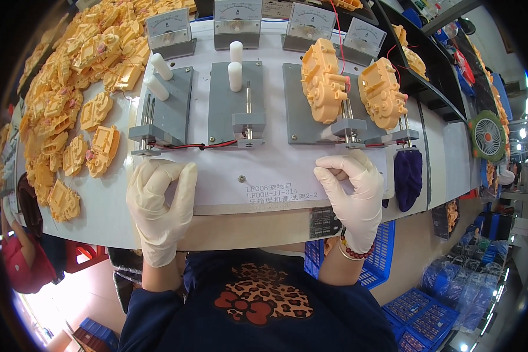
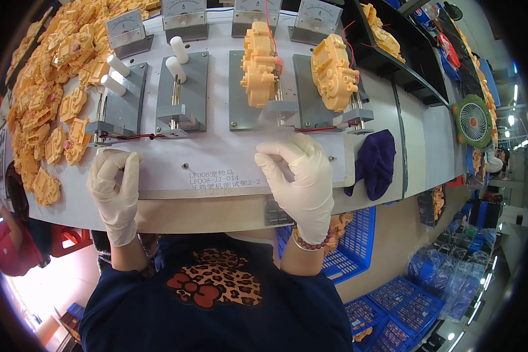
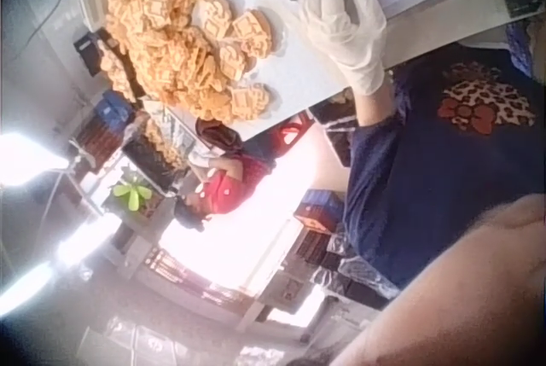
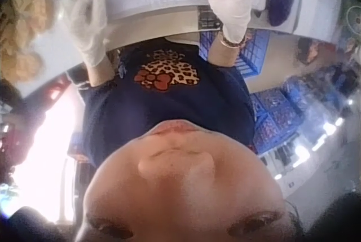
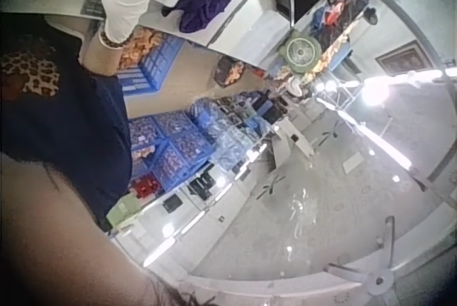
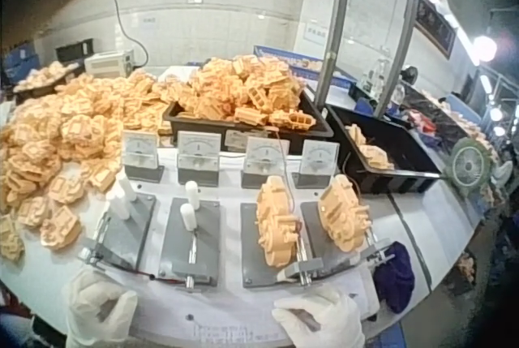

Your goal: The person tests or assembles yellow plastic toy components by hand using a benchtop fixture with gauges.

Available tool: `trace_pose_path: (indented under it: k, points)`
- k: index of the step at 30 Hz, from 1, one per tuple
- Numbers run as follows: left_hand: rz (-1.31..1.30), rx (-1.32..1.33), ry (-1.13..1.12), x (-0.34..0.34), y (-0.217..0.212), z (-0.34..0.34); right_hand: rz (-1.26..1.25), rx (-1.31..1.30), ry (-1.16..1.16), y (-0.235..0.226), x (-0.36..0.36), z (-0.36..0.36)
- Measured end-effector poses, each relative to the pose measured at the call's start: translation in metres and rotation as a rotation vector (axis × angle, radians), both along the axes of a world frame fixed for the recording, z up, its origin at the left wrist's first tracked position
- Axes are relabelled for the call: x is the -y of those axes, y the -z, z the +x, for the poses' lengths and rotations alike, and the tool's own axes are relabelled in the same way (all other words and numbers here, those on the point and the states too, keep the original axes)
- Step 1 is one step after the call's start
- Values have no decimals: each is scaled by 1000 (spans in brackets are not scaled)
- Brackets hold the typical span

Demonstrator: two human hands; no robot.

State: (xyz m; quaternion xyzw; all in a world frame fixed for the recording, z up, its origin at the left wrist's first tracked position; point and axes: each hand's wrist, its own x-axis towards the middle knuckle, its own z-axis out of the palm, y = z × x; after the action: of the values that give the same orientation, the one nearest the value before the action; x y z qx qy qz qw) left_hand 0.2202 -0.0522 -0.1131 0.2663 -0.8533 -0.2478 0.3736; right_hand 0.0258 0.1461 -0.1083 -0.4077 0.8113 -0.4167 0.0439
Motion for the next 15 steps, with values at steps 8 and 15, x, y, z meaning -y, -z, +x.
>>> trace_pose_path:
  k: [8,15]
  points:
    - [-19,5,3,-2,-1,-1,-57,-87,-5,6,-3,1]
    - [18,12,-7,0,0,2,-46,-20,-13,4,1,1]
